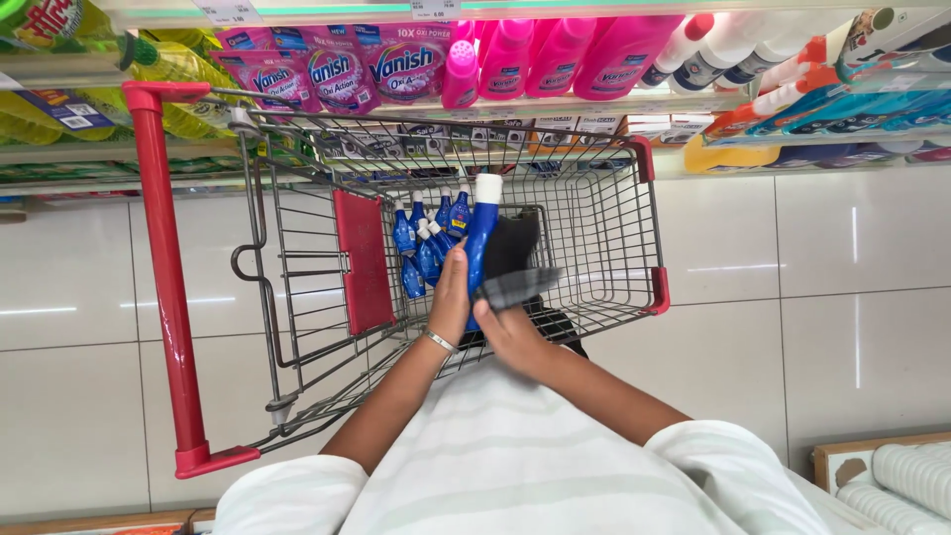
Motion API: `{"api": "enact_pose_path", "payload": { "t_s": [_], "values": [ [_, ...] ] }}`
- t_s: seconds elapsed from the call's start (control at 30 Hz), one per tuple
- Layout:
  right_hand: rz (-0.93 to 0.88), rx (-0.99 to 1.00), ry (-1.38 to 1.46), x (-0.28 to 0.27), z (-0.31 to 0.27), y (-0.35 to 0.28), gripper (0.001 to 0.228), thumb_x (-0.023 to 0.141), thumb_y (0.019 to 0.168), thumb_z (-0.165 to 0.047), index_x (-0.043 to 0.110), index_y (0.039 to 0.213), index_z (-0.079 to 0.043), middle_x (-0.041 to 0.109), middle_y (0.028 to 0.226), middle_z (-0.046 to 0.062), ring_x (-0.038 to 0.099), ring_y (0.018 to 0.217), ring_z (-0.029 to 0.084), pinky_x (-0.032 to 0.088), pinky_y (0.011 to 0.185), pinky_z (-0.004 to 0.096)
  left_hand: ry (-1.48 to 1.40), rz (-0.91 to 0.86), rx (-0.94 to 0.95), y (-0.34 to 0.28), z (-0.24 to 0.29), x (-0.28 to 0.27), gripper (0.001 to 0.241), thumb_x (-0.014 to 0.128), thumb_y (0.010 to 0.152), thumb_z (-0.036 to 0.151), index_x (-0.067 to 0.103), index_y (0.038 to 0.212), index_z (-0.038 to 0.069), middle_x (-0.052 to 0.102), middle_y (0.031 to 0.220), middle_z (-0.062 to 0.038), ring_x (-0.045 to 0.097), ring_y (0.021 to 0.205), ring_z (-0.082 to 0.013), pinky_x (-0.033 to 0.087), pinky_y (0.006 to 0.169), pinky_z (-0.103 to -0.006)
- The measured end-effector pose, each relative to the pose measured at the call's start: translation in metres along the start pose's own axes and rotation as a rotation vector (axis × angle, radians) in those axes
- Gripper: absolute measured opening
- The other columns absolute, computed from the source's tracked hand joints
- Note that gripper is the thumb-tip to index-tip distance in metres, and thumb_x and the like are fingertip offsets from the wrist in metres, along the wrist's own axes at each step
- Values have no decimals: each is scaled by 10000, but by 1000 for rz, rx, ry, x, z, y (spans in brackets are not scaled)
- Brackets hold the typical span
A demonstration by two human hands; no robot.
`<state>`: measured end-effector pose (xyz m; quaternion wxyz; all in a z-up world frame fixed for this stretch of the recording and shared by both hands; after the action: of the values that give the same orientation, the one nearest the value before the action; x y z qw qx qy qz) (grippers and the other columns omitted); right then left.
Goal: Picking up blue detergent bottles from a shelf and placing them into a shopping cart in a convenience store.
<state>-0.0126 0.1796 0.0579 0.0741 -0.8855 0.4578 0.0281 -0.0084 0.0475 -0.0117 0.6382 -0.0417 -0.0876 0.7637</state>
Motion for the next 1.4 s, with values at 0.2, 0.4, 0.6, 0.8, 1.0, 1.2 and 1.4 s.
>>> {"api": "enact_pose_path", "payload": {
  "t_s": [0.2, 0.4, 0.6, 0.8, 1.0, 1.2, 1.4],
  "values": [
    [269, -82, -192, -8, 19, 9, 523, 402, 1095, -421, 567, 1297, 33, 623, 919, 133, 582, 830, 218, 501, 782, 362, -44, 24, -134, -10, -18, 5, 642, 478, 1053, 490, 538, 1440, -19, 698, 1254, -88, 632, 1130, -144, 497, 982, -282],
    [482, 343, 26, -40, 90, 21, 694, 333, 1080, -506, 643, 744, 16, 597, 582, 46, 594, 553, 169, 484, 534, 357, -135, -80, -25, -11, 33, 13, 645, 809, 876, 267, 531, 1374, -32, 677, 1178, -75, 647, 1044, -121, 549, 902, -267],
    [369, 662, -190, -78, 83, 26, 560, 562, 1015, -527, 683, 931, 13, 600, 686, 129, 615, 640, 284, 504, 608, 445, -38, -73, 44, 14, 41, -11, 625, 844, 833, 178, 572, 1355, -31, 624, 1227, -81, 630, 1085, -168, 543, 932, -322],
    [106, 29, -512, -91, -5, 44, 932, 829, 848, -311, 319, 1583, -49, 462, 1499, 258, 460, 1373, 366, 403, 1069, 436, 138, -82, 283, 50, 77, -16, 601, 845, 816, 92, 623, 1372, 37, 653, 1273, -103, 626, 1164, -208, 511, 1003, -335],
    [184, -21, -154, -94, -70, 104, 1091, 890, 726, -207, 227, 1586, -103, 523, 1471, 174, 574, 1339, 298, 505, 1049, 374, -179, -139, 133, 97, 134, -3, 589, 792, 854, 129, 547, 1389, 98, 626, 1291, -70, 643, 1130, -173, 577, 924, -348],
    [442, -465, -340, -139, -128, 179, 941, 876, 698, -156, 417, 1511, -36, 447, 1556, 191, 426, 1458, 343, 356, 1163, 443, 284, 25, 646, 154, 225, 3, 613, 827, 832, 109, 587, 1393, 160, 469, 1526, -154, 460, 1408, -332, 413, 1149, -446],
    [392, -515, -591, -175, -180, 225, 649, 960, 642, -152, 702, 1224, -27, 151, 1666, 247, 57, 1542, 417, 233, 1178, 493, 466, 38, 832, 223, 262, -1, 562, 826, 842, 226, 575, 1337, 133, 90, 1716, -194, 36, 1594, -410, 143, 1255, -528]
  ]
}}
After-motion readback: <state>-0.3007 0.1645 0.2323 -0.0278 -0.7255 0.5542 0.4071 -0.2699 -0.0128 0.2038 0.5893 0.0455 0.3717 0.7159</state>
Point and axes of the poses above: each hand's wrist, its own y-axis towards the middle knuckle, its own x-axis out of the palm, z = x × y, the point moved 1 cm from there along y, towards the middle knuckle
